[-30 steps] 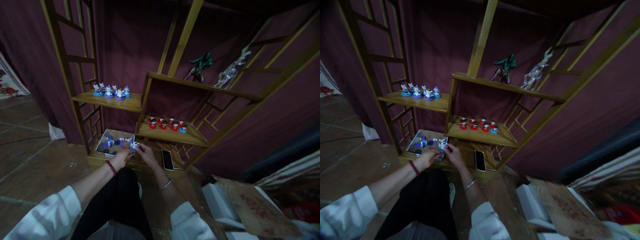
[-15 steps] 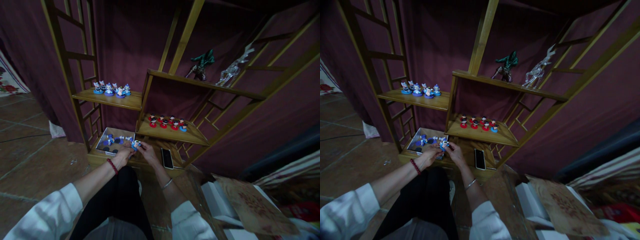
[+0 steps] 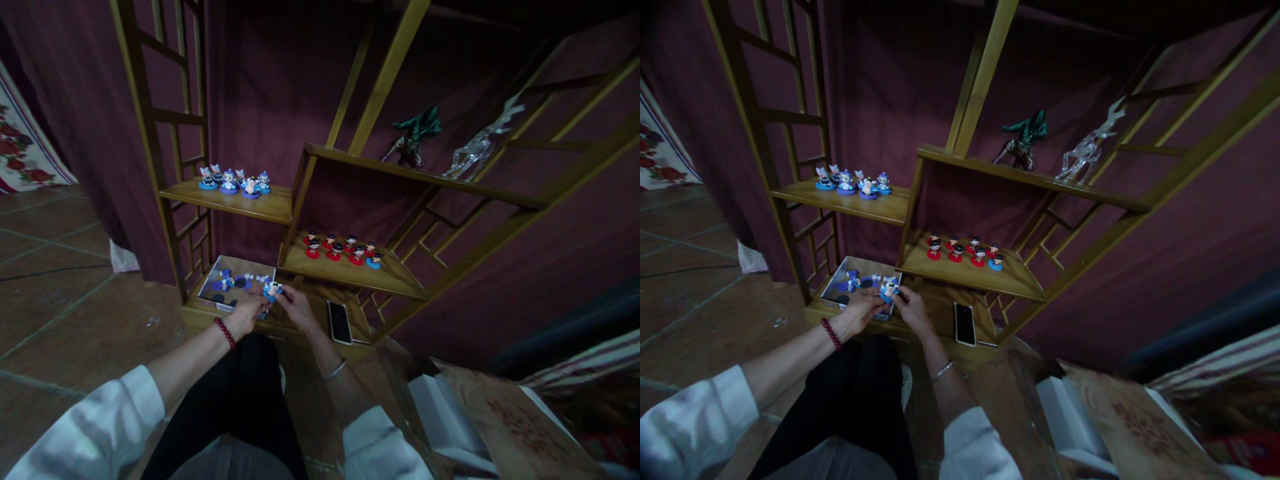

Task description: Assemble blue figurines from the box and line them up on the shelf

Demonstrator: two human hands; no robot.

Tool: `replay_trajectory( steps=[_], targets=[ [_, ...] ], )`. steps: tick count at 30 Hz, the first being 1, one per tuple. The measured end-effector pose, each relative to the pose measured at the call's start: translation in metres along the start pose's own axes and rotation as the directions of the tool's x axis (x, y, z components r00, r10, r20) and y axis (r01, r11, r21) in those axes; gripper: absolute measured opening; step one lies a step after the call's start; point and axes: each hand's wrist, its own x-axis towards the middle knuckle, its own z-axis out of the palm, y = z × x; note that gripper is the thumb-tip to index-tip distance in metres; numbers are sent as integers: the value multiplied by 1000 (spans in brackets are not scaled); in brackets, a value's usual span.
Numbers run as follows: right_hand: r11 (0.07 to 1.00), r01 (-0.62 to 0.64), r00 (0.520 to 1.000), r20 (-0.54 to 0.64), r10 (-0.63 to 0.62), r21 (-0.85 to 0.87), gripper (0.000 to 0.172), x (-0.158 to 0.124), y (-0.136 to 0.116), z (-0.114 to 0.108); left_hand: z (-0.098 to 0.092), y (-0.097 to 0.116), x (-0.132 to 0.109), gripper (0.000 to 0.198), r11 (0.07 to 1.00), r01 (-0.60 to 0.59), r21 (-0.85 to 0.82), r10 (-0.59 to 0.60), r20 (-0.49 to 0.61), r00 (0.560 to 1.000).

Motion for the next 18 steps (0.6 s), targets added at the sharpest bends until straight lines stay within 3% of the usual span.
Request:
replay_trajectory(
  steps=[10, 18],
  targets=[
    [998, 24, 1000, -1, -24, -64, 28, 8, -19, 13, -3, 17, -9, 28, 999, -6, 41, 13, -165, 986],
    [998, 56, 998, 24, -55, -18, 28, 16, -47, 25, -8, 33, -18, 24, 992, -125, 33, 128, -86, 988]
  ],
)
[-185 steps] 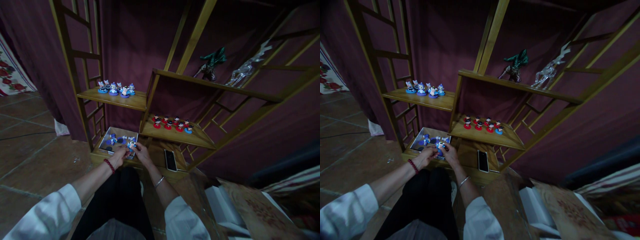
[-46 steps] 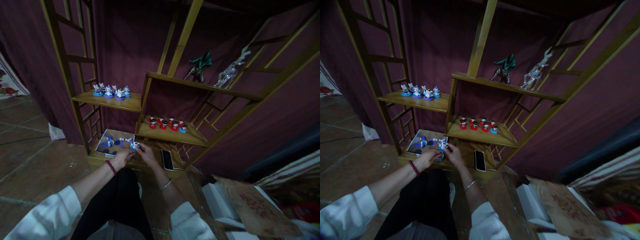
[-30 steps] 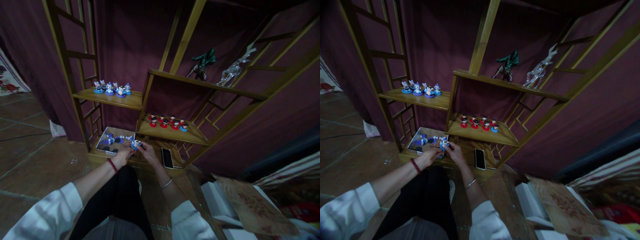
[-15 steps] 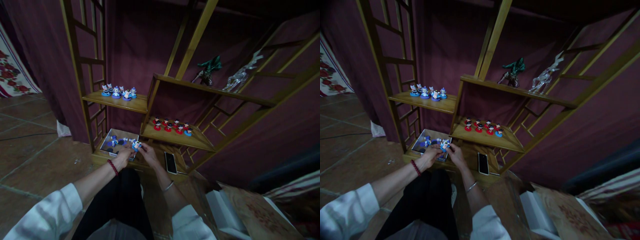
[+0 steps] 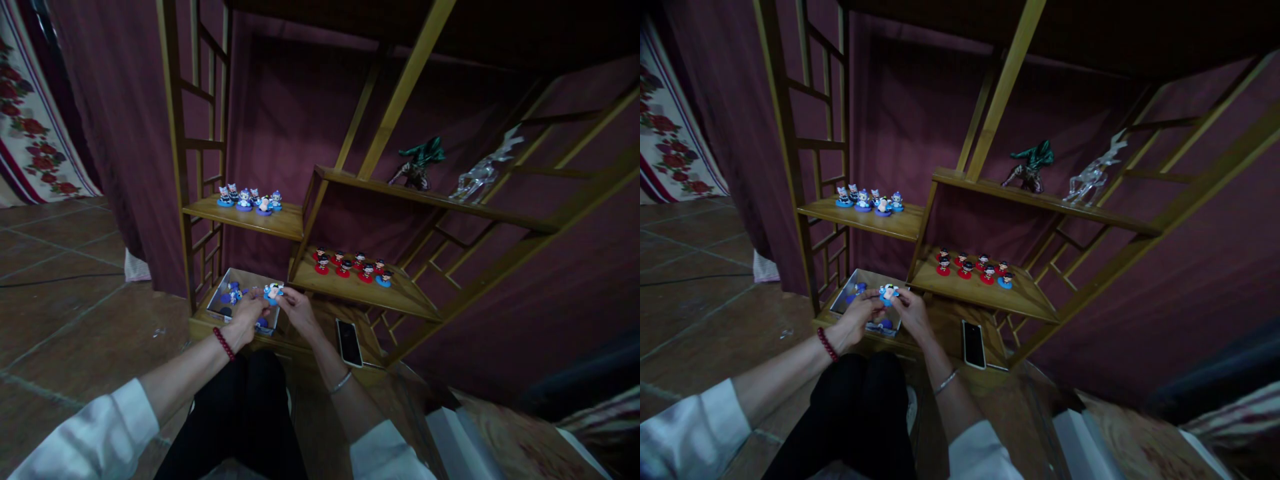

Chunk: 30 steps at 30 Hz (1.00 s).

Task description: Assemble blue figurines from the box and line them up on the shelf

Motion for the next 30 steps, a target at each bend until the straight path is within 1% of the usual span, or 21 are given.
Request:
replay_trajectory(
  steps=[7, 11, 15, 19, 24, 30],
  targets=[
    [998, 4, 1000, 31, -6, 55, 28, 10, -15, 7, -1, 22, -8, 24, 998, -39, 48, 39, -3, 999],
    [998, 19, 999, 35, -22, 63, 30, 18, -20, 10, -4, 30, -7, 22, 999, -38, 33, 37, 14, 999],
    [996, 43, 998, 33, -45, 75, 33, 25, -24, 12, -8, 39, -5, 22, 996, -84, 17, 83, 36, 996],
    [996, 46, 997, 66, -51, 79, 32, 33, -34, 14, -10, 54, -8, 23, 996, -76, 40, 74, 54, 996],
    [992, 102, 992, 63, -107, 73, 30, 41, -48, 17, -12, 75, -13, 22, 994, -90, 69, 84, 94, 992],
    [995, 85, 993, 81, -89, 61, 29, 49, -57, 22, -14, 88, -16, 22, 992, -85, 95, 74, 121, 990]
  ],
)
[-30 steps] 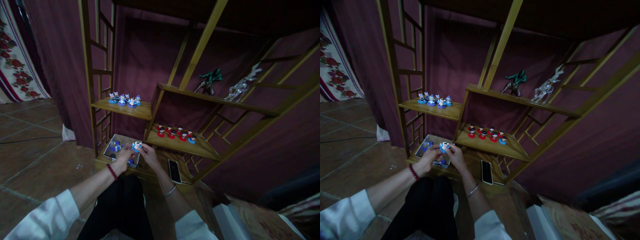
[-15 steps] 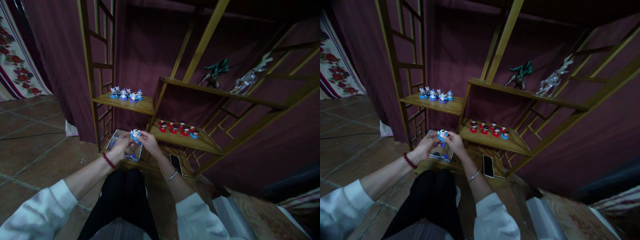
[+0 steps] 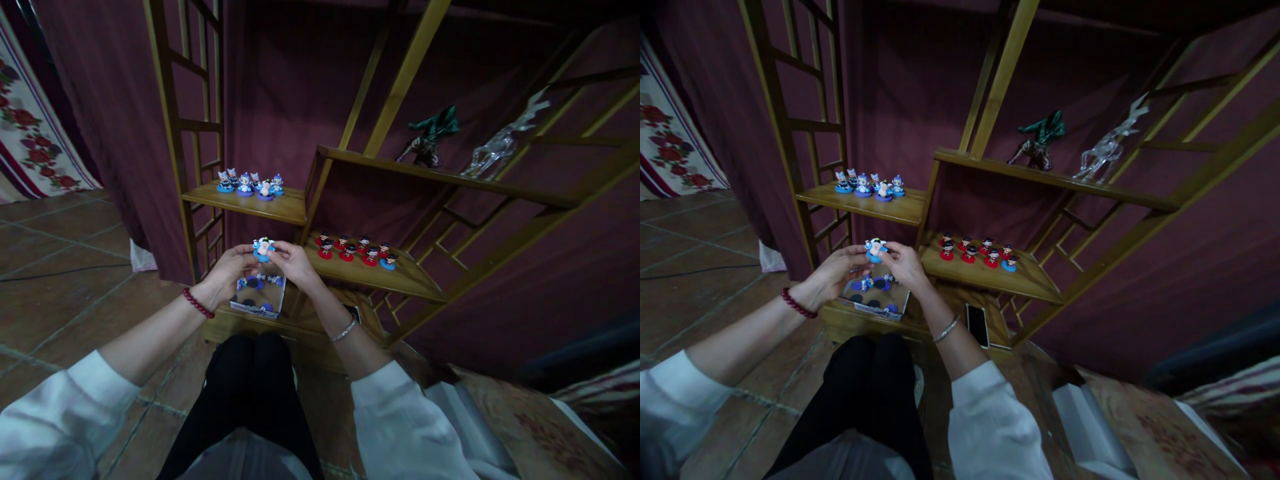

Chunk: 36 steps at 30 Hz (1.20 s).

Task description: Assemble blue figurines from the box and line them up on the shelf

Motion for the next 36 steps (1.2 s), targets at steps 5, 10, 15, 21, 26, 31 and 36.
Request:
replay_trajectory(
  steps=[5, 10, 15, 21, 26, 31, 36],
  targets=[
    [1000, 26, 1000, 4, -26, -1, 31, 5, -7, 2, -4, 6, 2, 21, 1000, -30, 9, 30, 27, 999],
    [1000, -7, 1000, 10, 7, 26, 32, 4, -25, 3, -6, 15, 0, 22, 998, -60, 20, 58, 59, 997],
    [1000, -23, 1000, 22, 22, 21, 31, 2, -41, 3, -5, 20, -2, 23, 996, -83, 23, 81, 83, 993],
    [1000, 13, 999, 34, -13, -2, 30, 3, -52, 0, -2, 27, -3, 22, 995, -99, 11, 97, 98, 990],
    [998, 42, 998, 38, -41, -40, 28, 5, -58, -1, 2, 32, -2, 19, 992, -123, -33, 126, 113, 986],
    [997, 59, 997, 43, -57, -47, 27, 8, -61, -3, 7, 37, -1, 18, 991, -125, -54, 131, 126, 983],
    [995, 83, 996, 24, -82, -53, 30, 14, -65, -6, 11, 43, 1, 20, 987, -148, -58, 154, 120, 981]
  ],
)
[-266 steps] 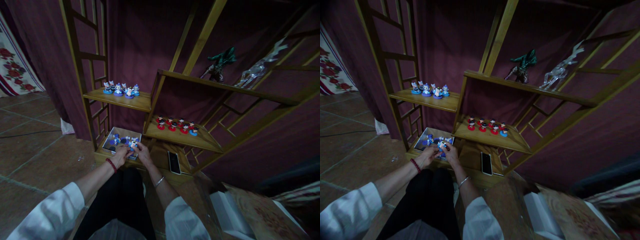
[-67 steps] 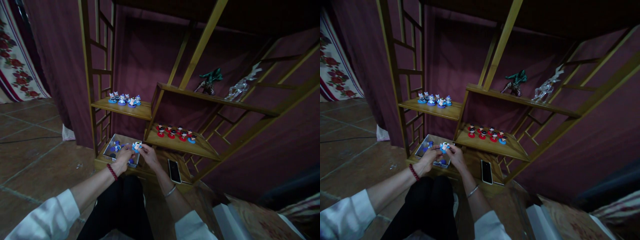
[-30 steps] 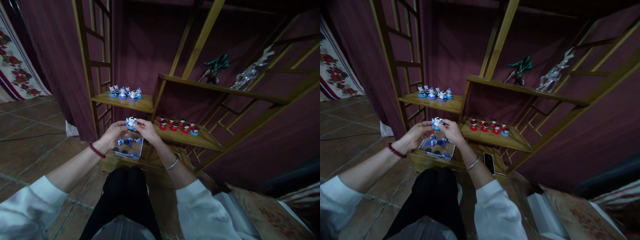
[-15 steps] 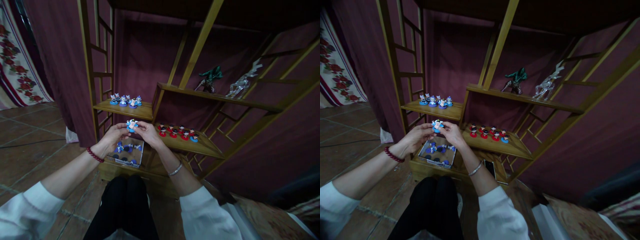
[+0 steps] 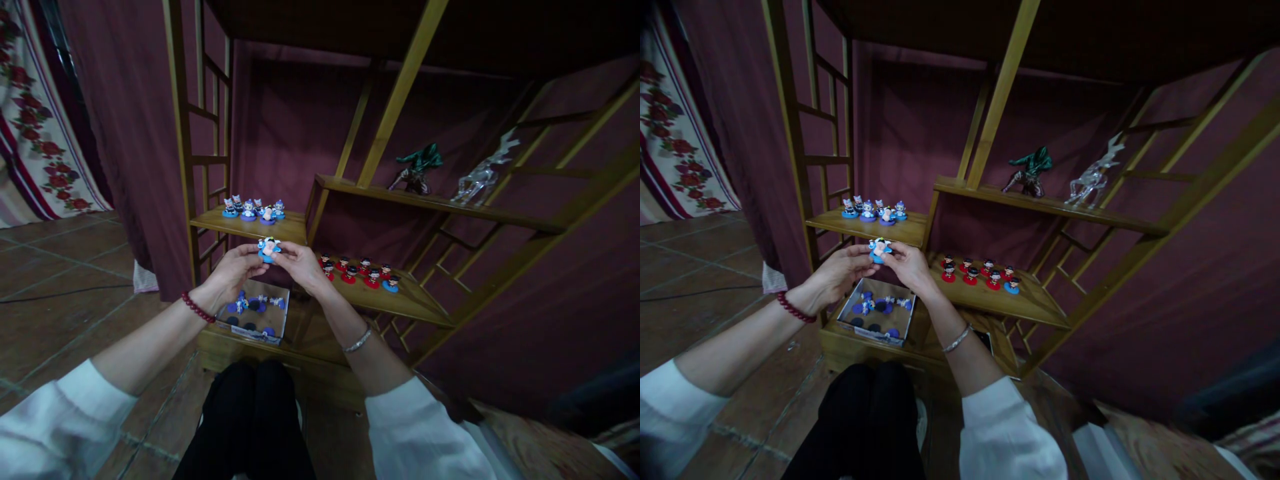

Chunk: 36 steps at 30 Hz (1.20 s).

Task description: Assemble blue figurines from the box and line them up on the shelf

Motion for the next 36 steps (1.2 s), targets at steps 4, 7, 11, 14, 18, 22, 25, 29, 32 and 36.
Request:
replay_trajectory(
  steps=[4, 7, 11, 14, 18, 22, 25, 29, 32, 36],
  targets=[
    [999, 43, 999, -18, -43, -26, 29, 7, -4, -2, 3, 4, 5, 18, 999, -41, -9, 41, -15, 999],
    [997, 70, 997, -36, -71, -19, 25, 12, -5, -3, 5, 7, 9, 16, 998, -55, -7, 55, -28, 998],
    [997, 71, 995, -61, -72, -16, 25, 19, -6, -4, 8, 10, 12, 15, 997, -77, -2, 77, -48, 996],
    [998, 65, 995, -78, -65, -13, 26, 24, -6, -4, 11, 13, 15, 16, 995, -98, -23, 97, -57, 994],
    [997, 74, 994, -76, -76, -30, 25, 30, -4, -7, 16, 18, 18, 18, 993, -113, -32, 110, -73, 991],
    [991, 88, 991, -88, -97, -100, 26, 37, 0, -10, 19, 21, 24, 18, 992, -125, 8, 125, -82, 989],
    [985, 97, 990, -91, -111, -140, 28, 43, 3, -12, 19, 22, 29, 19, 988, -148, 37, 151, -89, 985],
    [983, 80, 990, -105, -98, -163, 33, 51, 7, -12, 19, 21, 38, 19, 983, -171, 70, 177, -94, 980],
    [984, 83, 990, -102, -100, -158, 33, 56, 9, -11, 17, 19, 44, 18, 978, -179, 104, 189, -92, 978],
    [978, 81, 987, -120, -106, -192, 30, 62, 11, -10, 14, 18, 53, 19, 971, -192, 145, 208, -108, 972]
  ],
)
